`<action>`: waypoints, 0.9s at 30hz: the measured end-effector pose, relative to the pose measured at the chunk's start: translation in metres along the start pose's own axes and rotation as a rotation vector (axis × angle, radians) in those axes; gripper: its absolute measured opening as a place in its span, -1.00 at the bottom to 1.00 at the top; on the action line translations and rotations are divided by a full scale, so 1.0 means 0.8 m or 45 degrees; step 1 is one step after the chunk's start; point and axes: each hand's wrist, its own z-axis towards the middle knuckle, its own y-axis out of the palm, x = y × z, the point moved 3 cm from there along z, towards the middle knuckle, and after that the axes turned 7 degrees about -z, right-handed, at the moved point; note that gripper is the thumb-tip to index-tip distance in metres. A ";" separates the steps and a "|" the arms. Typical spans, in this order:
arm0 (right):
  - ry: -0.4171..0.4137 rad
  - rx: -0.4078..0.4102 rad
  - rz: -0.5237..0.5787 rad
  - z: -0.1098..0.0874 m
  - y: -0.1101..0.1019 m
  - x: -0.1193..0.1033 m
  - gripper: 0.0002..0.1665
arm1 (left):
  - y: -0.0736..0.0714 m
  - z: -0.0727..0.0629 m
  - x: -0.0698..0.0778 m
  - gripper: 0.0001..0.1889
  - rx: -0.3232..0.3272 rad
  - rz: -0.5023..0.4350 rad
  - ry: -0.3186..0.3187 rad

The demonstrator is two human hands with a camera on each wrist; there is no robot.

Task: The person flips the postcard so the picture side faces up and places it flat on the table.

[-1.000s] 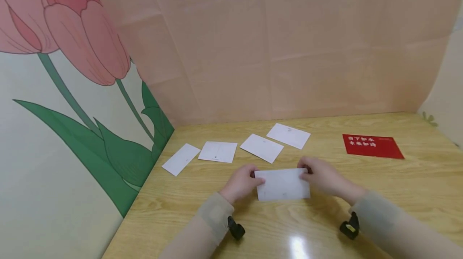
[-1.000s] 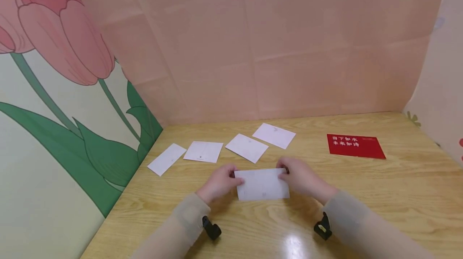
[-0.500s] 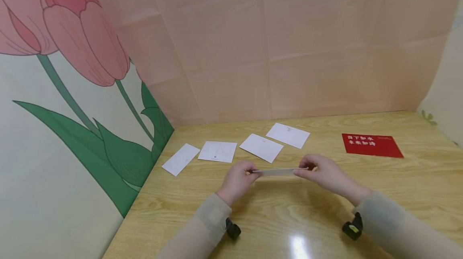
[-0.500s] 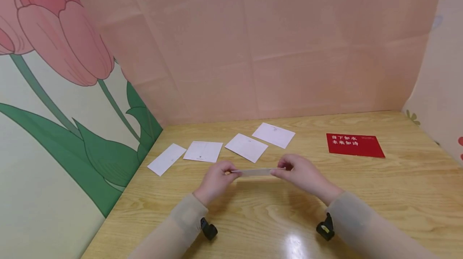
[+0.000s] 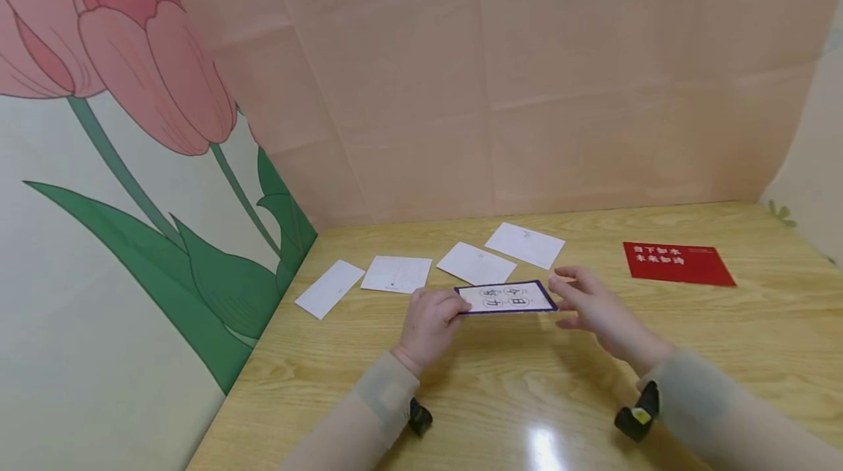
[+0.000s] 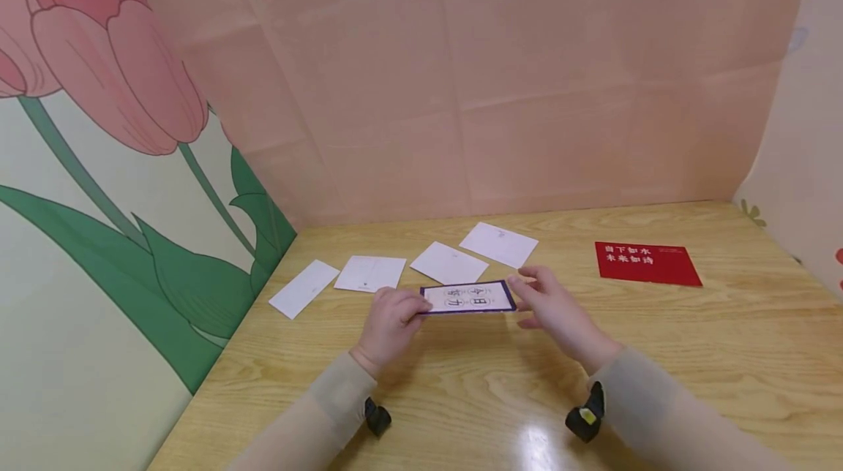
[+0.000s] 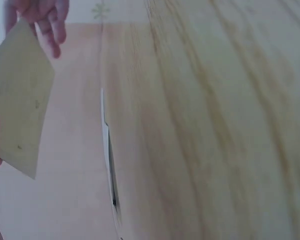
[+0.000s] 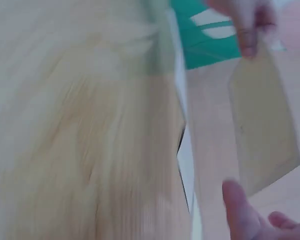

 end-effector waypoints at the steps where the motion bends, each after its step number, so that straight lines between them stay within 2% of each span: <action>1: 0.025 -0.046 0.118 0.000 0.001 0.001 -0.06 | -0.001 0.000 0.001 -0.79 0.012 0.025 0.033; 4: 0.097 -0.155 0.413 0.001 0.004 0.003 -0.12 | -0.003 0.000 0.003 -0.79 0.026 0.085 0.117; 7: 0.148 -0.203 0.564 0.005 0.004 0.005 -0.09 | -0.003 -0.001 0.005 -0.80 0.011 0.121 0.159; 12: 0.158 -0.181 0.575 0.011 0.004 0.008 0.02 | -0.003 -0.002 0.006 -0.81 -0.054 0.105 0.154; 18: 0.141 -0.159 0.500 0.012 0.003 0.009 -0.02 | 0.002 0.000 0.005 -0.73 -0.127 0.033 0.071; 20: 0.140 -0.156 0.488 0.012 0.003 0.009 -0.04 | 0.003 0.001 0.003 -0.69 -0.156 -0.028 -0.006; 22: 0.139 -0.152 0.470 0.012 0.002 0.010 -0.04 | 0.004 0.001 0.000 -0.65 -0.176 -0.131 -0.145; 24: 0.148 -0.144 0.455 0.011 0.001 0.010 -0.05 | 0.004 0.002 -0.005 -0.62 -0.164 -0.274 -0.336; 27: 0.154 -0.137 0.423 0.010 -0.001 0.011 -0.05 | 0.004 0.005 -0.013 -0.66 -0.090 -0.561 -0.667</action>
